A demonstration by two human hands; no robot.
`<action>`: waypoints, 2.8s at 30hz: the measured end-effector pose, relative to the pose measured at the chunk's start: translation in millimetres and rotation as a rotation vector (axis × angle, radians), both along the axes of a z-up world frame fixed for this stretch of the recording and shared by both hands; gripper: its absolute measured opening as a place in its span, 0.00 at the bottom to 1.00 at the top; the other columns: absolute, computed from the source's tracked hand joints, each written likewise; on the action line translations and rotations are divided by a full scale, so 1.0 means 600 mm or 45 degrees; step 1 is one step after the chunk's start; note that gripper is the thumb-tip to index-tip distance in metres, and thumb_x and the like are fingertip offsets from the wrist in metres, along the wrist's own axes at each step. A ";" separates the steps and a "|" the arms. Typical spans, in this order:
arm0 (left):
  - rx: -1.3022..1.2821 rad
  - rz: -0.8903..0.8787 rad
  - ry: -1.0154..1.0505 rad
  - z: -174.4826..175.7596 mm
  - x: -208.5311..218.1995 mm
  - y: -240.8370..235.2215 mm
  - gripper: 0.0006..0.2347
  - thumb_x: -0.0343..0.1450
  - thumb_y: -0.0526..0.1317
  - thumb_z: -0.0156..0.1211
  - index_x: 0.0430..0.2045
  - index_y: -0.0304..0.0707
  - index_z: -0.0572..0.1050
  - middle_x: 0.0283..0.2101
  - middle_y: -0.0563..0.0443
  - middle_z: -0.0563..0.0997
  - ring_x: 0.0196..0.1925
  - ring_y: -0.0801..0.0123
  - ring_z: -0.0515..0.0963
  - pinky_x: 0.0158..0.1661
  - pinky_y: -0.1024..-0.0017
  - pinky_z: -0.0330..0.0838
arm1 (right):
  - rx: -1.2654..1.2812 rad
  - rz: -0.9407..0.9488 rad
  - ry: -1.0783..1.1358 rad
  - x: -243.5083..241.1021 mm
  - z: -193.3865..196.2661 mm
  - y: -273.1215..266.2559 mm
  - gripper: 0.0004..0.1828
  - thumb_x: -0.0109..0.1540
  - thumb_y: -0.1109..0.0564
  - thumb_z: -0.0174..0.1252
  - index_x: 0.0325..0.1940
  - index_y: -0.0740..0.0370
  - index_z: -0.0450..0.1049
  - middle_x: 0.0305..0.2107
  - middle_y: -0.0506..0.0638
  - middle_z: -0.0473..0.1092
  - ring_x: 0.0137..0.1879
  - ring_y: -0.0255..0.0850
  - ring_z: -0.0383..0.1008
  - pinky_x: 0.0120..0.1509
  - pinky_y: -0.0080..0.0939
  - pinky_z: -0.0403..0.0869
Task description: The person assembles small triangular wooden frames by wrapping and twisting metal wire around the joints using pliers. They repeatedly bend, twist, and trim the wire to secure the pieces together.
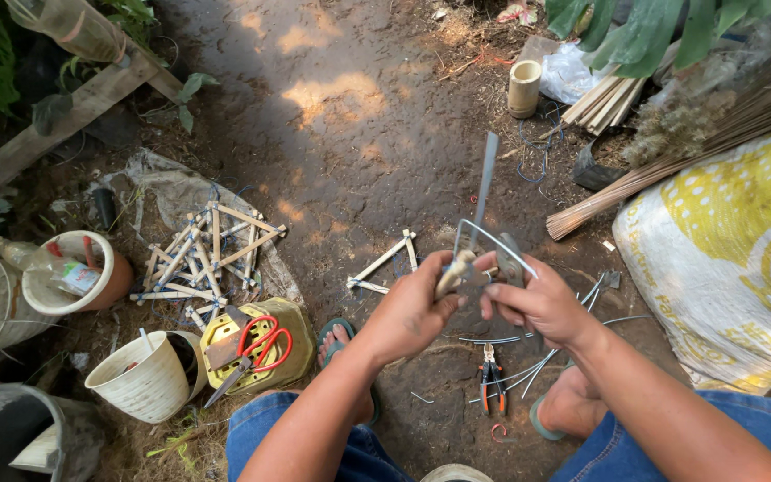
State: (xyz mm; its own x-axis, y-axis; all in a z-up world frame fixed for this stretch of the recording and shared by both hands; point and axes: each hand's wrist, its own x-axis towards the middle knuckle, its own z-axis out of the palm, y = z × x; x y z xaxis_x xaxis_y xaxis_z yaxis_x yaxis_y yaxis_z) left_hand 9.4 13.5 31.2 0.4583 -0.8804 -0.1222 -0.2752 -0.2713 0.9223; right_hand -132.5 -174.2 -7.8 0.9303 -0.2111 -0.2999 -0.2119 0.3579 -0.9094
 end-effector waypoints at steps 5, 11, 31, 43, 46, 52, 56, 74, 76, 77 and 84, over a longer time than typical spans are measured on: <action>0.160 -0.180 -0.183 0.035 -0.004 0.015 0.19 0.68 0.38 0.63 0.53 0.38 0.71 0.41 0.36 0.83 0.47 0.45 0.82 0.44 0.54 0.73 | 0.023 -0.070 -0.116 -0.023 0.020 -0.032 0.23 0.66 0.55 0.58 0.64 0.67 0.71 0.47 0.59 0.75 0.25 0.29 0.64 0.28 0.26 0.64; 0.321 -0.310 -0.338 0.016 -0.009 0.006 0.12 0.69 0.41 0.63 0.42 0.36 0.74 0.37 0.36 0.83 0.44 0.43 0.81 0.43 0.50 0.72 | -0.126 0.040 -0.336 -0.035 0.057 -0.021 0.36 0.56 0.48 0.67 0.65 0.63 0.68 0.64 0.57 0.68 0.65 0.44 0.74 0.60 0.41 0.76; 0.501 -0.502 -0.676 -0.031 -0.032 -0.017 0.12 0.67 0.39 0.61 0.39 0.31 0.72 0.31 0.36 0.82 0.36 0.44 0.84 0.36 0.51 0.76 | -0.329 -0.125 -0.065 -0.009 0.020 -0.003 0.15 0.64 0.59 0.60 0.53 0.64 0.68 0.47 0.59 0.79 0.48 0.37 0.77 0.41 0.31 0.73; 0.461 -0.538 -0.572 -0.010 -0.034 -0.009 0.14 0.69 0.45 0.63 0.39 0.32 0.71 0.29 0.36 0.82 0.37 0.42 0.82 0.37 0.49 0.74 | -0.181 -0.202 0.000 -0.003 0.026 -0.009 0.10 0.63 0.60 0.61 0.43 0.62 0.66 0.41 0.65 0.79 0.44 0.46 0.83 0.25 0.31 0.67; 0.453 -0.526 -0.543 -0.014 -0.038 -0.011 0.13 0.68 0.44 0.62 0.38 0.34 0.72 0.29 0.37 0.82 0.36 0.42 0.82 0.37 0.49 0.74 | -0.251 -0.264 0.039 -0.005 0.021 -0.012 0.10 0.64 0.60 0.62 0.43 0.64 0.67 0.35 0.64 0.79 0.38 0.44 0.81 0.26 0.32 0.67; 0.481 -0.553 -0.457 -0.027 -0.057 -0.022 0.15 0.70 0.45 0.61 0.41 0.34 0.72 0.32 0.37 0.82 0.38 0.42 0.82 0.39 0.49 0.73 | -0.060 -0.237 0.045 -0.005 0.007 -0.010 0.14 0.61 0.60 0.61 0.48 0.63 0.67 0.35 0.60 0.80 0.35 0.42 0.81 0.34 0.36 0.76; 0.298 -0.557 -0.173 -0.029 -0.044 -0.014 0.24 0.68 0.49 0.62 0.53 0.31 0.66 0.36 0.35 0.82 0.40 0.45 0.82 0.40 0.54 0.75 | 0.039 -0.055 -0.043 -0.001 0.007 -0.014 0.18 0.63 0.60 0.60 0.54 0.67 0.66 0.35 0.61 0.79 0.37 0.42 0.82 0.41 0.39 0.79; 0.000 -0.247 0.983 -0.071 -0.058 -0.023 0.24 0.78 0.50 0.42 0.66 0.33 0.60 0.40 0.48 0.79 0.26 0.71 0.76 0.28 0.71 0.72 | -0.051 0.177 -0.326 0.005 0.063 -0.026 0.37 0.62 0.63 0.59 0.75 0.66 0.56 0.65 0.61 0.66 0.63 0.47 0.74 0.66 0.51 0.74; 0.038 -0.303 0.866 -0.070 -0.061 -0.021 0.24 0.78 0.48 0.47 0.66 0.32 0.58 0.38 0.46 0.77 0.28 0.70 0.74 0.30 0.69 0.71 | -0.222 0.207 -0.351 0.006 0.060 -0.028 0.31 0.62 0.63 0.60 0.70 0.66 0.62 0.66 0.60 0.66 0.65 0.45 0.72 0.67 0.50 0.73; 0.078 -0.334 0.788 -0.068 -0.063 -0.021 0.25 0.78 0.47 0.49 0.67 0.33 0.57 0.35 0.44 0.75 0.29 0.68 0.74 0.30 0.67 0.71 | -0.403 0.237 -0.372 0.008 0.059 -0.033 0.26 0.63 0.63 0.60 0.66 0.67 0.68 0.67 0.60 0.66 0.67 0.45 0.71 0.69 0.48 0.72; 0.341 -0.213 0.095 -0.042 -0.065 -0.020 0.18 0.78 0.49 0.52 0.48 0.28 0.71 0.40 0.30 0.82 0.45 0.45 0.83 0.46 0.55 0.74 | -0.675 0.200 -0.226 0.008 0.049 -0.027 0.14 0.62 0.61 0.64 0.51 0.67 0.76 0.64 0.56 0.70 0.62 0.39 0.74 0.64 0.40 0.75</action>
